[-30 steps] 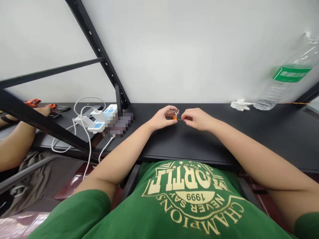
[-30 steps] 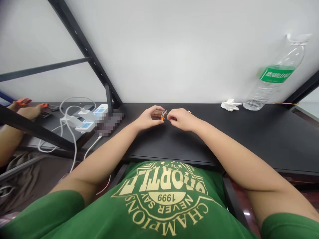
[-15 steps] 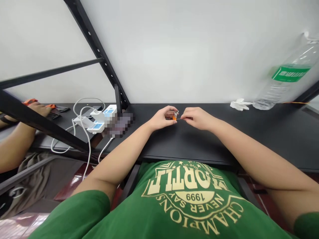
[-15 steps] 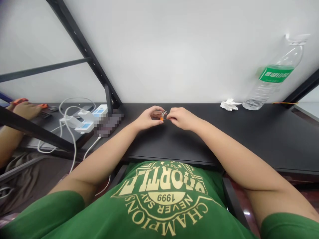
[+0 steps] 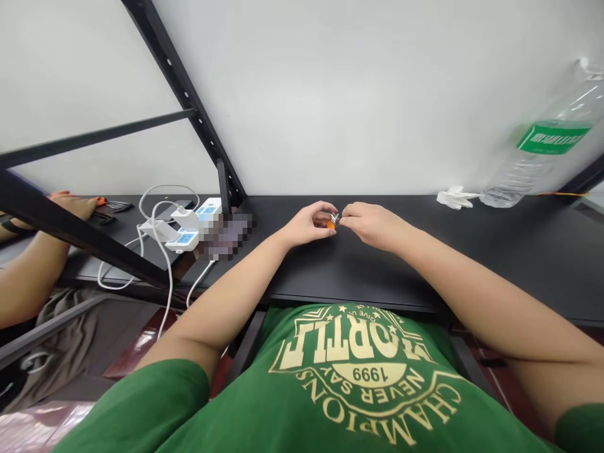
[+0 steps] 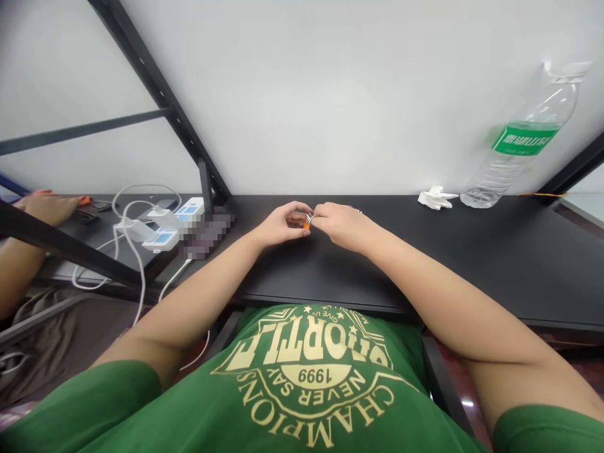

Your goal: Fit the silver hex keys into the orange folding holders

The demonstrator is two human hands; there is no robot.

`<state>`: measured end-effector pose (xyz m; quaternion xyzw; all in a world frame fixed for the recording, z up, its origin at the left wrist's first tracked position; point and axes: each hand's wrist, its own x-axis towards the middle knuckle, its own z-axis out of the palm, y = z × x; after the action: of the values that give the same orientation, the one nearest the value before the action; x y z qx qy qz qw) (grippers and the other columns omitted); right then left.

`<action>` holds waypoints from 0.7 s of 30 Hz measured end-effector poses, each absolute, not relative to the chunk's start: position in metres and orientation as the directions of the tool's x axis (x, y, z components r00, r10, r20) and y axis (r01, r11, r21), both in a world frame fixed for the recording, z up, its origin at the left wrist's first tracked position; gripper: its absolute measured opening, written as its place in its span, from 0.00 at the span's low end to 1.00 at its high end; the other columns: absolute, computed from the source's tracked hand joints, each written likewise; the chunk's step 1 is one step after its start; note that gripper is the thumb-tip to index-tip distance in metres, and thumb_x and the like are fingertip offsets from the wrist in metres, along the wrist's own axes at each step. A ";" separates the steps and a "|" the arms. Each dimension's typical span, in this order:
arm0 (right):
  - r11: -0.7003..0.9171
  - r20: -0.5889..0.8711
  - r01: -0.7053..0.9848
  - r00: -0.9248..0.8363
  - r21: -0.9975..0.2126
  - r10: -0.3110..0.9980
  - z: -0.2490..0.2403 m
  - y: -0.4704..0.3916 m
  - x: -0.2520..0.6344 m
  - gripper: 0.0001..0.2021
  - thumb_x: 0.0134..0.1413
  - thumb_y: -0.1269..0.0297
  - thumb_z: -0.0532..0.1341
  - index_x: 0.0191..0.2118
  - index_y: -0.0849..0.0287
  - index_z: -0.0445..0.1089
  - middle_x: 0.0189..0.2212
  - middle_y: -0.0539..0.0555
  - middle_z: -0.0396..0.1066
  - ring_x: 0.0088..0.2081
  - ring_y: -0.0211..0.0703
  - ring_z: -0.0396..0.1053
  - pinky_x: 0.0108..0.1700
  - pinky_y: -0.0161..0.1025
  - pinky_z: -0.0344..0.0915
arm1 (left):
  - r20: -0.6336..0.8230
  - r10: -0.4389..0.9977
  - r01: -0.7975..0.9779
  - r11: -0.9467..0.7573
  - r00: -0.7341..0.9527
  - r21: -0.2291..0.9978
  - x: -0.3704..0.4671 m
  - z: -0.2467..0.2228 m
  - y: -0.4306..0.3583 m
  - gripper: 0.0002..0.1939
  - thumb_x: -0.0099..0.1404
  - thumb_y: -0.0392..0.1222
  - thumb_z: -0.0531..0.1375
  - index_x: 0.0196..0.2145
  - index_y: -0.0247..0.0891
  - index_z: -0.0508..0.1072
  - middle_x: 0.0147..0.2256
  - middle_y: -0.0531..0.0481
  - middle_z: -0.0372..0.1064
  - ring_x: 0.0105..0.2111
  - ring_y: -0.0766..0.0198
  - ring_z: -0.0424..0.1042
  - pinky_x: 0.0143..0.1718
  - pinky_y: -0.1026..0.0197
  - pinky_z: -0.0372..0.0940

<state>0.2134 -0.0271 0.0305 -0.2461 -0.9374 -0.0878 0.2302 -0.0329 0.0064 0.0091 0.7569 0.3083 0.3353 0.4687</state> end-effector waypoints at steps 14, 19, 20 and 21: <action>0.929 0.543 0.332 -0.816 0.162 0.196 0.021 -0.029 0.193 0.14 0.67 0.76 0.51 0.46 0.59 0.73 0.40 0.59 0.74 0.40 0.49 0.67 0.43 0.44 0.62 | 0.162 0.763 0.012 -0.217 0.626 0.976 -0.032 0.011 0.003 0.37 0.52 0.50 0.76 0.55 0.38 0.69 0.36 0.45 0.79 0.34 0.57 0.80 0.38 0.56 0.72; 0.912 0.540 0.354 -0.818 0.205 0.196 0.022 -0.034 0.194 0.15 0.59 0.78 0.53 0.48 0.62 0.71 0.46 0.65 0.72 0.42 0.51 0.67 0.42 0.45 0.60 | 0.235 0.776 0.020 -0.304 0.585 0.953 -0.031 0.010 0.005 0.33 0.53 0.53 0.75 0.52 0.37 0.73 0.38 0.45 0.79 0.39 0.54 0.80 0.44 0.52 0.73; 0.903 0.548 0.374 -0.811 0.211 0.207 0.024 -0.034 0.191 0.15 0.58 0.77 0.54 0.48 0.63 0.72 0.46 0.65 0.72 0.42 0.52 0.67 0.42 0.46 0.60 | 0.244 0.785 0.052 -0.331 0.569 0.942 -0.032 0.008 0.005 0.28 0.55 0.52 0.73 0.49 0.36 0.75 0.39 0.45 0.79 0.40 0.54 0.79 0.44 0.52 0.73; 0.895 0.549 0.391 -0.806 0.213 0.222 0.027 -0.033 0.184 0.14 0.57 0.76 0.55 0.47 0.62 0.72 0.45 0.65 0.72 0.41 0.52 0.67 0.42 0.46 0.60 | 0.249 0.797 0.101 -0.360 0.550 0.927 -0.032 0.007 0.007 0.23 0.57 0.51 0.71 0.46 0.35 0.76 0.39 0.45 0.79 0.41 0.54 0.79 0.44 0.52 0.72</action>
<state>0.1844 -0.0330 0.0268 -0.1636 -0.9368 -0.1599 0.2649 -0.0320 0.0066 0.0069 0.7398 0.3035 0.3643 0.4773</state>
